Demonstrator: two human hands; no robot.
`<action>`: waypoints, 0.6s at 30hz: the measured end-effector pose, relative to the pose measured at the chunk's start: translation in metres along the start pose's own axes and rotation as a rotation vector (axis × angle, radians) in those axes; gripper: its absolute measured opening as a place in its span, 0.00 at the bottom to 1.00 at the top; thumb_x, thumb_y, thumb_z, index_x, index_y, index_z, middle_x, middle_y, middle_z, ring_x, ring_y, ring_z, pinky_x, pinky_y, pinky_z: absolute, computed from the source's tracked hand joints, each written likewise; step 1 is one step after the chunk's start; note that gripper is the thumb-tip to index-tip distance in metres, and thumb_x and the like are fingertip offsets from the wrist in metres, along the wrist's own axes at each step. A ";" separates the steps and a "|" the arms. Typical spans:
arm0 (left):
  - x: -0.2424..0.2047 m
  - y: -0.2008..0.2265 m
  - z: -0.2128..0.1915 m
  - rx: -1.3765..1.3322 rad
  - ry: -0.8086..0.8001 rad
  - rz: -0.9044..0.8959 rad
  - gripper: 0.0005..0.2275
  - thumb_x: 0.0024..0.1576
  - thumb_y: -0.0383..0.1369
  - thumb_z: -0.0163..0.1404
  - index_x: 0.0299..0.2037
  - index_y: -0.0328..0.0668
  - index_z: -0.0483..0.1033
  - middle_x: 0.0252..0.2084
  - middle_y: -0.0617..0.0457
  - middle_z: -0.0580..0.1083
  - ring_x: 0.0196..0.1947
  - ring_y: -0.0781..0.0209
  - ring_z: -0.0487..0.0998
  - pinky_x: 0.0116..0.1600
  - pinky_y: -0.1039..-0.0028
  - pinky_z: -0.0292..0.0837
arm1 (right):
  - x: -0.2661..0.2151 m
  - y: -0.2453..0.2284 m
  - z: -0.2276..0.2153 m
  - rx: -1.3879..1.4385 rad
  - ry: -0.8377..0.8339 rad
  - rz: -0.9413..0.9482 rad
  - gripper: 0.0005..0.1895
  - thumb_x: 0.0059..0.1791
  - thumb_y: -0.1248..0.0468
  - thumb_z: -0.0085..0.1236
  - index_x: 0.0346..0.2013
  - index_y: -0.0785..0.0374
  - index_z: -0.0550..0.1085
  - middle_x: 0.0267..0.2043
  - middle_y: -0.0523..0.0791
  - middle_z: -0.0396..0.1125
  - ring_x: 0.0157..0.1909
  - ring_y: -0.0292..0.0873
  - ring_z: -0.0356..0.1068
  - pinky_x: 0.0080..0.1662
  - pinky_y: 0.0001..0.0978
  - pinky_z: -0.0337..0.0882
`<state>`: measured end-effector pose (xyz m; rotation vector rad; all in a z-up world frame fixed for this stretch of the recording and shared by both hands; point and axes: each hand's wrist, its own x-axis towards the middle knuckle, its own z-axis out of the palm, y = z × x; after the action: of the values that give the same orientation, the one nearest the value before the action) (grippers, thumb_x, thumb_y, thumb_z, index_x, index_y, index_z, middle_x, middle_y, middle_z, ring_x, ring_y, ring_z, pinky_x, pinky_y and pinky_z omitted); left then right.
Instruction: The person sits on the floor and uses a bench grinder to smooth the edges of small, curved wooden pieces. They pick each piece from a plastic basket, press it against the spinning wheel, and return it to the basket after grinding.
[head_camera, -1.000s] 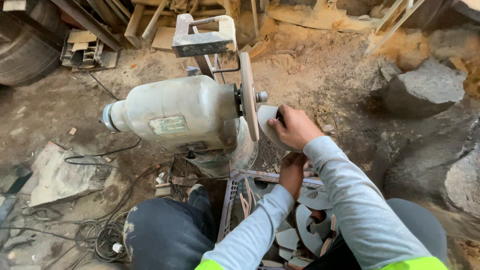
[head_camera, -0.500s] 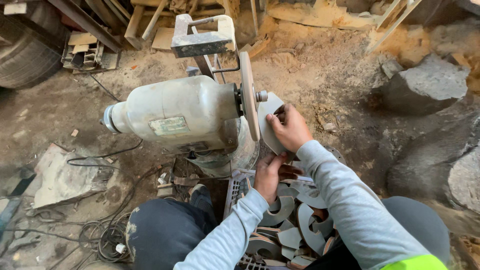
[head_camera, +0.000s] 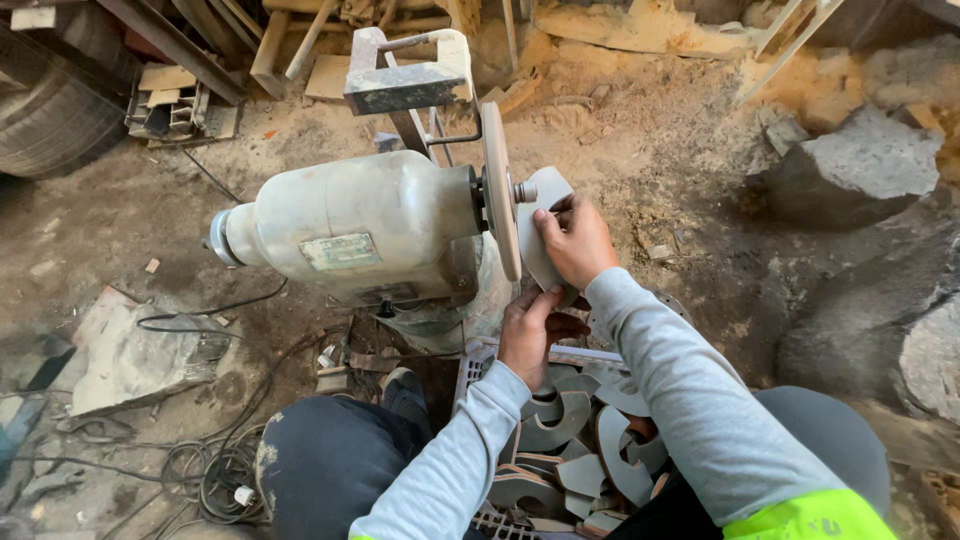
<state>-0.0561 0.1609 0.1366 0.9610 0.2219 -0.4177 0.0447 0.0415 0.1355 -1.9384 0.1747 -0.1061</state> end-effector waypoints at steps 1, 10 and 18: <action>0.000 0.000 0.000 -0.003 0.005 -0.001 0.12 0.63 0.33 0.47 0.49 0.30 0.75 0.41 0.44 0.80 0.34 0.52 0.82 0.42 0.63 0.80 | 0.000 0.000 0.001 -0.016 0.009 -0.003 0.20 0.52 0.57 0.59 0.47 0.73 0.71 0.40 0.55 0.75 0.42 0.49 0.77 0.45 0.40 0.76; -0.007 -0.016 0.001 -0.068 -0.002 -0.034 0.10 0.64 0.33 0.46 0.48 0.35 0.75 0.42 0.49 0.79 0.32 0.52 0.82 0.41 0.63 0.80 | -0.007 0.001 -0.004 -0.004 -0.064 -0.013 0.20 0.50 0.58 0.59 0.47 0.73 0.69 0.42 0.55 0.75 0.44 0.48 0.78 0.47 0.38 0.76; -0.019 -0.051 0.028 -0.100 0.007 -0.043 0.11 0.65 0.36 0.46 0.49 0.36 0.76 0.43 0.51 0.80 0.33 0.55 0.82 0.38 0.68 0.76 | -0.013 -0.005 -0.031 -0.142 -0.311 -0.059 0.22 0.50 0.56 0.60 0.49 0.72 0.70 0.46 0.55 0.74 0.50 0.49 0.76 0.52 0.40 0.74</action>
<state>-0.0955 0.1172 0.1211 0.8607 0.2681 -0.4385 0.0270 0.0172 0.1513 -2.0737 -0.0845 0.1731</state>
